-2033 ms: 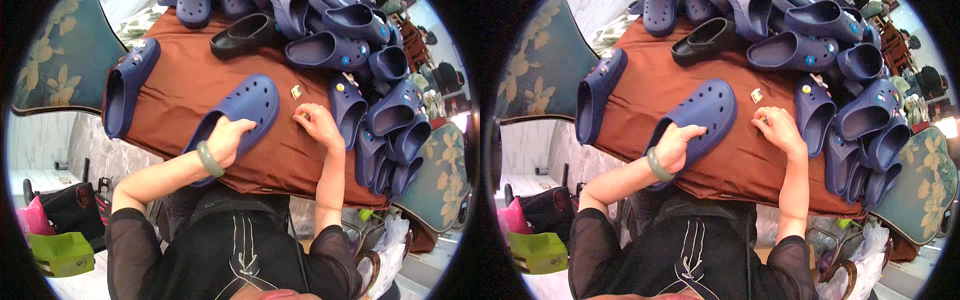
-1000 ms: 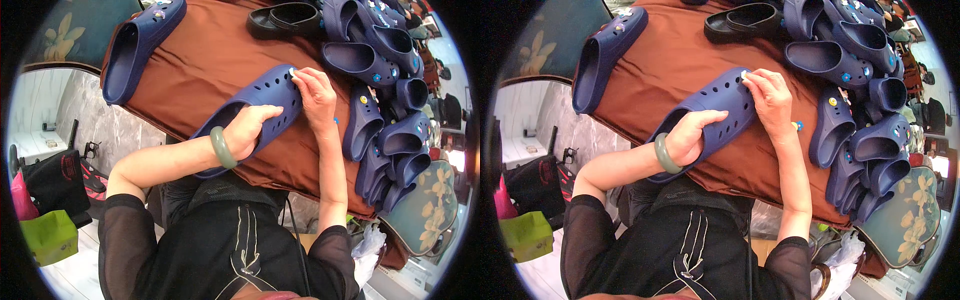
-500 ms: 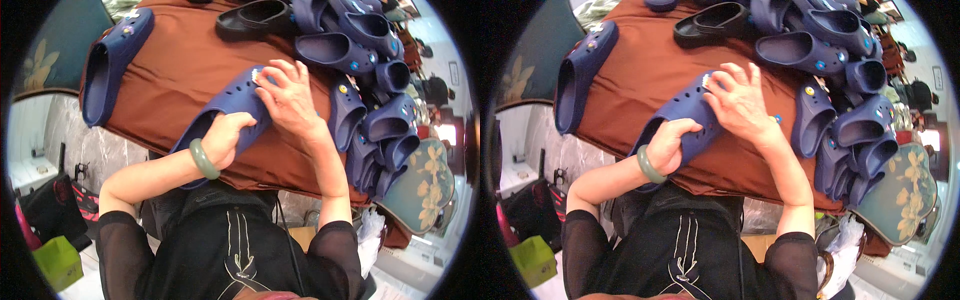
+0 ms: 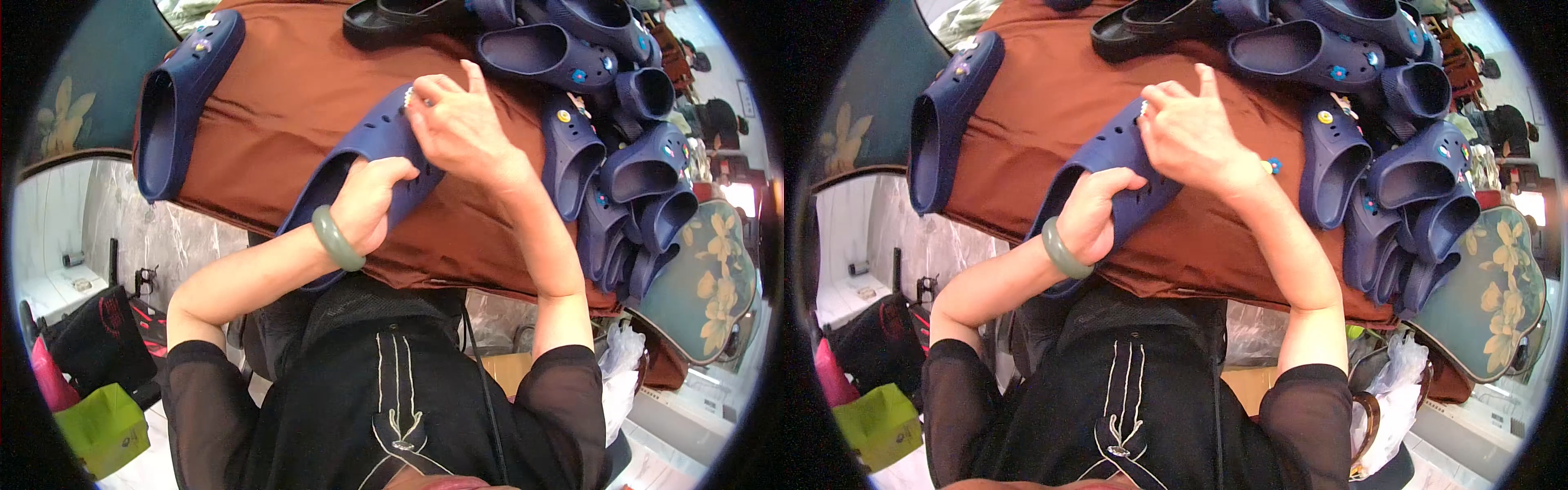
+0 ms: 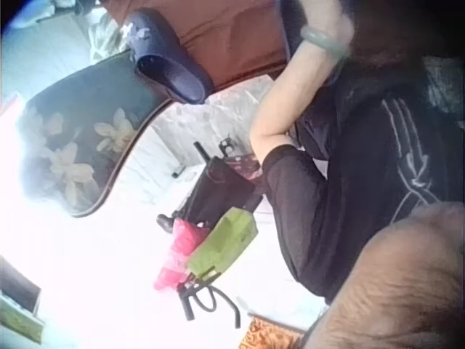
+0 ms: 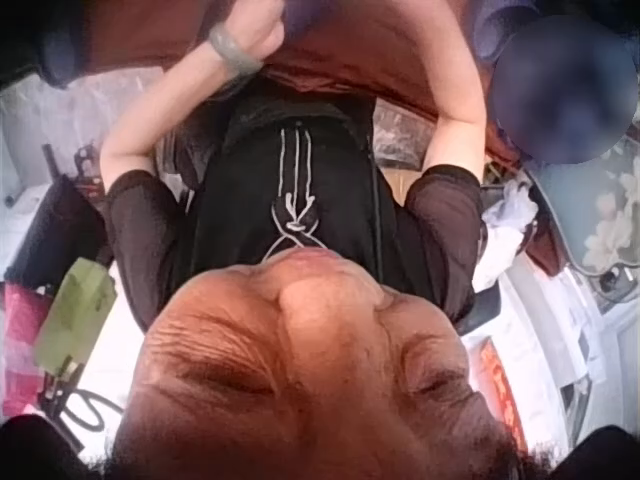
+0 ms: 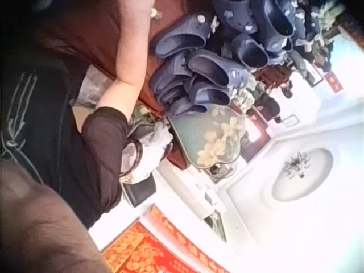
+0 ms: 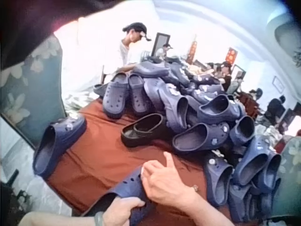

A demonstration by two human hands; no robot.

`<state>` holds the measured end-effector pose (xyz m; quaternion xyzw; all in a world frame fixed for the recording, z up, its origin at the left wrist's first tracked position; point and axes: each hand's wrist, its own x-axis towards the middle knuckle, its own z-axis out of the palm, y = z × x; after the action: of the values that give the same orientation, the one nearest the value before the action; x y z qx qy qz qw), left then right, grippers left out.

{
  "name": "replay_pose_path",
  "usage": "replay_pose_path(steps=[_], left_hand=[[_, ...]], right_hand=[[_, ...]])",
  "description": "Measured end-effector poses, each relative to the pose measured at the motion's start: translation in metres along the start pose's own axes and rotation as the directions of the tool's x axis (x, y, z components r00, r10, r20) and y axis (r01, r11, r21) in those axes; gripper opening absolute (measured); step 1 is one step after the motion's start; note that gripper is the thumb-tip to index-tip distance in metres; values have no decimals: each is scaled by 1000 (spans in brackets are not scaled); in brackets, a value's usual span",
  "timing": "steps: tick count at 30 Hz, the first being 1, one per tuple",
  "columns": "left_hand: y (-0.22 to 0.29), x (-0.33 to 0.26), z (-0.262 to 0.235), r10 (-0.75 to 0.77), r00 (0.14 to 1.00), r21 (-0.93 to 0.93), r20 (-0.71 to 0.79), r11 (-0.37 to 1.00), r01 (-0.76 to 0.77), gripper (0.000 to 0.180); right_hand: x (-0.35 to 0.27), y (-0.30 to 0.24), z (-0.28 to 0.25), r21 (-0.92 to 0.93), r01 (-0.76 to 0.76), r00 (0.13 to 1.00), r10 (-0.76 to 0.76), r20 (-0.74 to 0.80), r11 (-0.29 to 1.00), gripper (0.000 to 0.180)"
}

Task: Attaching decorative charms to the holes of foam clogs.

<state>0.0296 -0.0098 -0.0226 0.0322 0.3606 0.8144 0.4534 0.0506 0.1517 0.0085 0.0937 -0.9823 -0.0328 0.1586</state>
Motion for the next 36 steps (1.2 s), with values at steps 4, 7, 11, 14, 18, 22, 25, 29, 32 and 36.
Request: replay_pose_path(steps=[4, 7, 11, 14, 18, 22, 25, 29, 32, 36], left_hand=[[0, -4, 3, 24, 996, 56, -81, 998, -20, 14], [-1, -2, 3, 32, 997, 42, -75, 999, -29, 10], [2, -4, 7, -2, 995, 29, -102, 1000, 5, 8], [1, -3, -1, -43, 999, 14, -22, 999, 44, 10], [0, 0, -3, -88, 996, 7, -28, 996, 89, 13], [3, -3, 4, -17, 999, -40, -44, 999, 15, 15], [-2, -1, 9, 10, 996, -33, -86, 999, -13, 14], [-9, 2, 3, -11, 993, -6, -117, 1000, 10, 12], [-8, 3, 5, -28, 993, -37, -114, 999, 24, 11], [-2, -1, 8, -27, 997, -4, -70, 1000, 27, 13]], right_hand=[[-1, 6, 5, 187, -80, 997, 80, 6, 979, 25], [-6, 26, 8, 316, -37, 999, 30, 28, 948, 28], [3, 56, -8, 619, -251, 943, 45, 328, 744, 37], [11, 48, -19, 519, -240, 930, 41, 366, 820, 37], [12, 36, -19, 253, 25, 957, -96, 273, 967, 28], [0, 18, -16, 16, 185, 967, -185, 176, 983, 25], [-5, 8, -8, -20, 145, 984, -142, 108, 989, 25], [-4, 4, 9, 12, 21, 1000, -20, -15, 1000, 20], [-4, 25, 12, 242, -18, 999, 29, -41, 970, 26], [-17, 60, -2, 726, -339, 939, 258, 226, 599, 27]])
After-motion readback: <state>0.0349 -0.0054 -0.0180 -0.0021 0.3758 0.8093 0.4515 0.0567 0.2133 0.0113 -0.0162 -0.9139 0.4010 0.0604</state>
